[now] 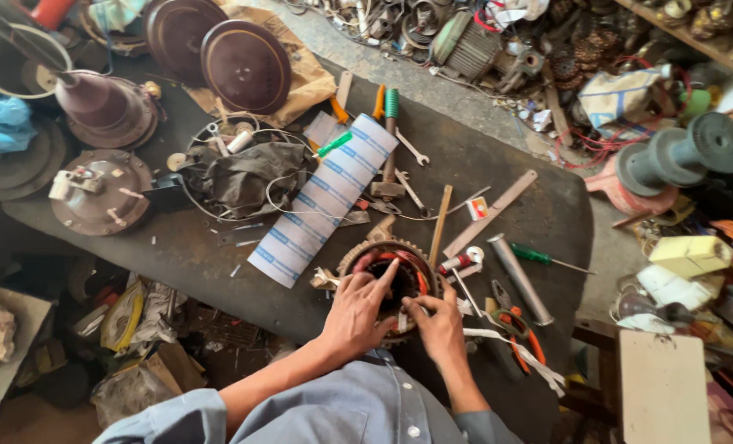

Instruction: The person works on a disassembled motor stator, inserting white insulating strips into the copper windings. They use a hammer to tap the strips into place and a screwdriver to adjust the components. The work is performed on a cluttered workbench in a workshop.

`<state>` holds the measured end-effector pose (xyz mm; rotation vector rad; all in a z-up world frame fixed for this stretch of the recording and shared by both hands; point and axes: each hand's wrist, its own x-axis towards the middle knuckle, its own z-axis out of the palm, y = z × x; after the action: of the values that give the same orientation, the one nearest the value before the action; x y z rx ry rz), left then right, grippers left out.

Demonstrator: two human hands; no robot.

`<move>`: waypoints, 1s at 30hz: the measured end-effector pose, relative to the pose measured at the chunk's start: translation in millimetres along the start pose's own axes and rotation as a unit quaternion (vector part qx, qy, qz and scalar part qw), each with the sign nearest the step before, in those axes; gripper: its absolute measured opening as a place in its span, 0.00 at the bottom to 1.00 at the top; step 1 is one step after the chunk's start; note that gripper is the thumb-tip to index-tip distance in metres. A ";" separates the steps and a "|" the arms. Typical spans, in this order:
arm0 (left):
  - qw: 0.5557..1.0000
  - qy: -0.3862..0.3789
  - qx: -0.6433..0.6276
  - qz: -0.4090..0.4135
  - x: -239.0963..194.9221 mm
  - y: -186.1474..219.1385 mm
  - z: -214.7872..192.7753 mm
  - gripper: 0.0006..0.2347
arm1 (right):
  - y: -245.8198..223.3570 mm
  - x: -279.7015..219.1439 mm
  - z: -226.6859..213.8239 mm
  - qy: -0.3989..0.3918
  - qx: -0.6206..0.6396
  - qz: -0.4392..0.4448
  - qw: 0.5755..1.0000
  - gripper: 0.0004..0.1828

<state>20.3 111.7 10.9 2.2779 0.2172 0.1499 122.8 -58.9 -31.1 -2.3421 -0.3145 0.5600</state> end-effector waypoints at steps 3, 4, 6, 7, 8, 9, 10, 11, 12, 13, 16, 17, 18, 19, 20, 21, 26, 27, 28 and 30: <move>0.998 0.024 0.052 0.022 -3.4 5.2 13.9 0.43 | 2.3 -3.0 -9.0 0.003 0.026 -0.047 0.999 0.17; 0.999 0.020 0.037 0.008 -3.1 7.9 19.3 0.42 | 0.8 -4.8 -12.0 0.008 0.015 -0.070 0.997 0.17; 1.000 0.012 0.010 -0.022 -4.5 13.9 29.5 0.40 | -4.6 -12.5 -16.4 0.017 -0.004 -0.118 0.993 0.16; 0.999 0.015 -0.001 -0.035 -7.4 16.7 33.9 0.38 | -7.7 -16.8 -18.6 0.020 -0.016 -0.148 0.989 0.15; 0.999 0.018 -0.011 -0.048 -10.2 18.9 38.0 0.36 | -10.5 -19.8 -20.9 0.024 -0.028 -0.177 0.983 0.14; 0.998 0.022 -0.022 -0.062 -13.2 20.9 42.2 0.34 | -11.9 -21.7 -25.1 0.028 -0.040 -0.207 0.977 0.13; 0.998 0.039 -0.017 -0.045 -18.0 23.0 46.6 0.35 | -10.6 -24.4 -31.6 -0.009 -0.006 -0.203 0.979 0.13; 0.998 0.056 -0.011 -0.029 -22.6 24.8 50.7 0.35 | -7.4 -24.8 -39.5 -0.046 0.029 -0.198 0.979 0.13; 0.997 0.075 -0.004 -0.013 -25.5 25.3 53.6 0.35 | -4.4 -19.7 -44.9 -0.083 0.064 -0.195 0.975 0.13; 0.996 0.083 -0.025 -0.018 -28.5 26.7 56.9 0.34 | 0.7 -10.9 -51.7 -0.073 0.052 -0.169 0.982 0.13; 0.992 0.100 -0.071 -0.042 -42.6 31.8 64.5 0.31 | 34.6 18.8 -81.0 -0.030 -0.047 -0.147 0.988 0.12; 0.990 0.103 -0.076 -0.055 -47.2 33.3 66.6 0.31 | 49.1 30.5 -88.9 -0.003 -0.123 -0.178 0.976 0.12; 0.989 0.107 -0.081 -0.067 -51.3 35.1 69.7 0.31 | 64.8 40.6 -95.3 -0.035 -0.189 -0.129 0.973 0.13; 0.986 0.111 -0.087 -0.086 -55.4 36.5 73.4 0.30 | 81.1 48.0 -99.2 -0.065 -0.254 -0.079 0.962 0.15; 0.983 0.116 -0.092 -0.105 -59.6 37.0 77.2 0.29 | 97.0 52.5 -100.2 -0.086 -0.283 -0.070 0.953 0.18; 0.980 0.122 -0.097 -0.125 -63.4 36.2 81.4 0.29 | 112.4 55.0 -99.4 -0.107 -0.311 -0.060 0.942 0.21; 0.883 0.194 -0.371 -0.211 -74.6 18.1 114.4 0.10 | 165.6 67.3 -78.8 -0.118 -0.346 -0.059 0.929 0.26; 0.860 0.208 -0.417 -0.207 -76.1 13.3 120.5 0.07 | 170.9 72.0 -77.2 -0.114 -0.327 -0.070 0.935 0.25; 0.843 0.211 -0.452 -0.201 -76.5 9.2 127.0 0.06 | 175.5 76.0 -78.3 -0.110 -0.309 -0.080 0.941 0.24; 0.805 0.218 -0.518 -0.188 -77.5 3.4 134.5 0.04 | 178.1 80.5 -85.0 -0.099 -0.251 -0.109 0.957 0.22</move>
<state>-31.0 -5.3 -77.4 1.0466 0.6414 0.4571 246.0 -207.7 -121.1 -2.6829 -0.8888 0.6666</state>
